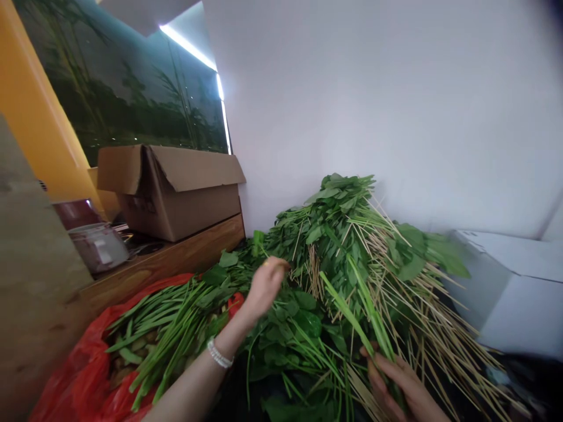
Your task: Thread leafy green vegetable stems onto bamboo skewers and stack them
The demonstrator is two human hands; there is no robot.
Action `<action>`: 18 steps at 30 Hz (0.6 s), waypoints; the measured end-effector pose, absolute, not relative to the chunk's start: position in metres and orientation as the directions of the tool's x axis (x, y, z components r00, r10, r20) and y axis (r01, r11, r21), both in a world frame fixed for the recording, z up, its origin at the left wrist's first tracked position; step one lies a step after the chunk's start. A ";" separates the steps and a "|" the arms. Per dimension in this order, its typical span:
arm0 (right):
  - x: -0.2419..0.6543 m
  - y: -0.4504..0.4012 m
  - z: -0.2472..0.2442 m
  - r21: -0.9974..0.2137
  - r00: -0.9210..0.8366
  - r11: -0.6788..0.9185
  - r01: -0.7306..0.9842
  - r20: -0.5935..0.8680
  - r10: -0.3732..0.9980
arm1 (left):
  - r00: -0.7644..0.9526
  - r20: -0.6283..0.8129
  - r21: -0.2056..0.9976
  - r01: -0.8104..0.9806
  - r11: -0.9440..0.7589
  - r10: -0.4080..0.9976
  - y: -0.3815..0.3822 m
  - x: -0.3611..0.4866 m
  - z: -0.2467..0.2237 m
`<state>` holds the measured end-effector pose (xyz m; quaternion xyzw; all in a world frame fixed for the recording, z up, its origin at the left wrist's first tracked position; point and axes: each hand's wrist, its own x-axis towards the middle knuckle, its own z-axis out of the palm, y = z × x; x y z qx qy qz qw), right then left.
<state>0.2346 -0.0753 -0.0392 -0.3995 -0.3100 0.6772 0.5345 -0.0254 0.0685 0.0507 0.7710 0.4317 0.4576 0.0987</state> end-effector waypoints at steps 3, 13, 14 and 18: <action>0.231 -0.076 -0.039 -0.859 -0.148 -0.190 -0.476 -0.134 0.980 | 0.495 0.426 0.339 0.689 -0.641 0.757 0.049 -0.015 0.033; 0.217 -0.086 -0.047 -0.919 -0.329 -0.175 -0.353 -0.053 0.943 | 0.648 0.187 0.966 0.017 -0.260 0.738 -0.046 0.069 0.018; 0.215 -0.087 -0.046 -0.919 -0.364 -0.171 -0.356 -0.032 0.931 | 0.610 0.156 0.988 -0.096 -0.123 0.777 -0.049 0.078 0.016; 0.217 -0.088 -0.035 -0.918 -0.422 -0.097 -0.384 0.081 0.903 | 0.327 0.099 0.859 -0.505 0.085 0.940 -0.045 0.065 0.034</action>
